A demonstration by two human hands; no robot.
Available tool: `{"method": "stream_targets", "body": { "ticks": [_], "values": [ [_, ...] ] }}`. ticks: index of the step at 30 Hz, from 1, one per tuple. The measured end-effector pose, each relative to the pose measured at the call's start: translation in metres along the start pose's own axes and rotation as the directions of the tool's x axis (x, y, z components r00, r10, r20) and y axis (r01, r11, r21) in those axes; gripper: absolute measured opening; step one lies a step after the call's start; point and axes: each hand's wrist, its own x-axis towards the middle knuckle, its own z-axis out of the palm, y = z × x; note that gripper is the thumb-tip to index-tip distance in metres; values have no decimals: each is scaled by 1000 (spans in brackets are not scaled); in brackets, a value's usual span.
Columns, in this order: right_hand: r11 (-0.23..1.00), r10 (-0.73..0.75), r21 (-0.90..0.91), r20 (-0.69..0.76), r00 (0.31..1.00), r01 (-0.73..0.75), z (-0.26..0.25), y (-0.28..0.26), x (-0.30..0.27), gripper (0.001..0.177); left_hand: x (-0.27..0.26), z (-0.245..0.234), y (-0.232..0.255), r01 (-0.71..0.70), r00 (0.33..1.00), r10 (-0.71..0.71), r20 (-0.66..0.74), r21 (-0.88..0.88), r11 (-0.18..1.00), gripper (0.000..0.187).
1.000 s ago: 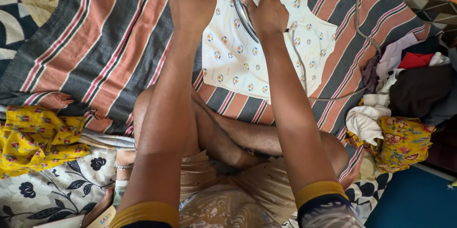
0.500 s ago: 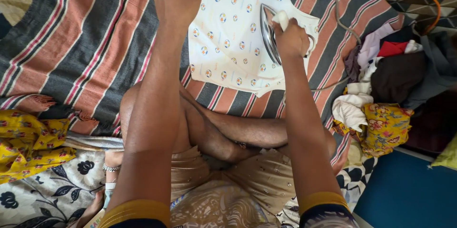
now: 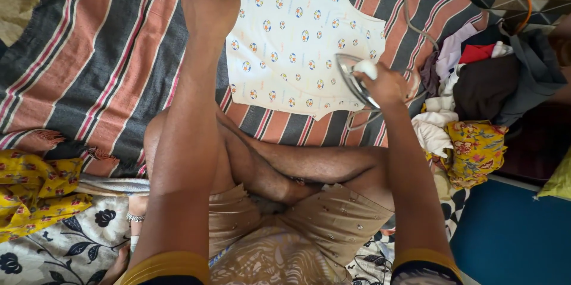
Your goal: The person irons a white patterned baby bodysuit laid out on a bed. They use an electric iron to smooth the fabric, periodically lifting and repositioning the garment to access different areas. After ironing, the person folds the bodysuit and places it aside.
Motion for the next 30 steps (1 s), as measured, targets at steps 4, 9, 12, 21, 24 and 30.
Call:
{"method": "stream_targets", "body": {
  "ticks": [4, 9, 12, 21, 24, 30],
  "values": [
    [984, 164, -56, -52, 985, -166, 0, 21, 9, 55, -4, 4, -2, -45, 999, 45, 10, 31, 999, 8],
    [951, 297, -43, -144, 944, -306, 4, 24, 25, 55, -6, 6, 2, 45, 992, -50, 114, 45, 998, 18],
    [948, 313, -8, -150, 938, -318, -1, 21, 31, 54, -7, 9, 7, 47, 988, -55, 142, 56, 997, 22],
    [990, -122, 78, 91, 988, 115, -13, 18, 14, 52, -10, 14, -6, -29, 983, 14, 185, 80, 996, 18],
    [979, -204, 52, 170, 964, 198, -10, 7, 8, 54, -14, 14, -13, -56, 981, 45, 189, 55, 997, 13],
    [939, -345, 82, 218, 913, 335, -9, -29, -3, 51, -20, 19, -19, -160, 977, 155, 144, 21, 987, 15]
  ]
}}
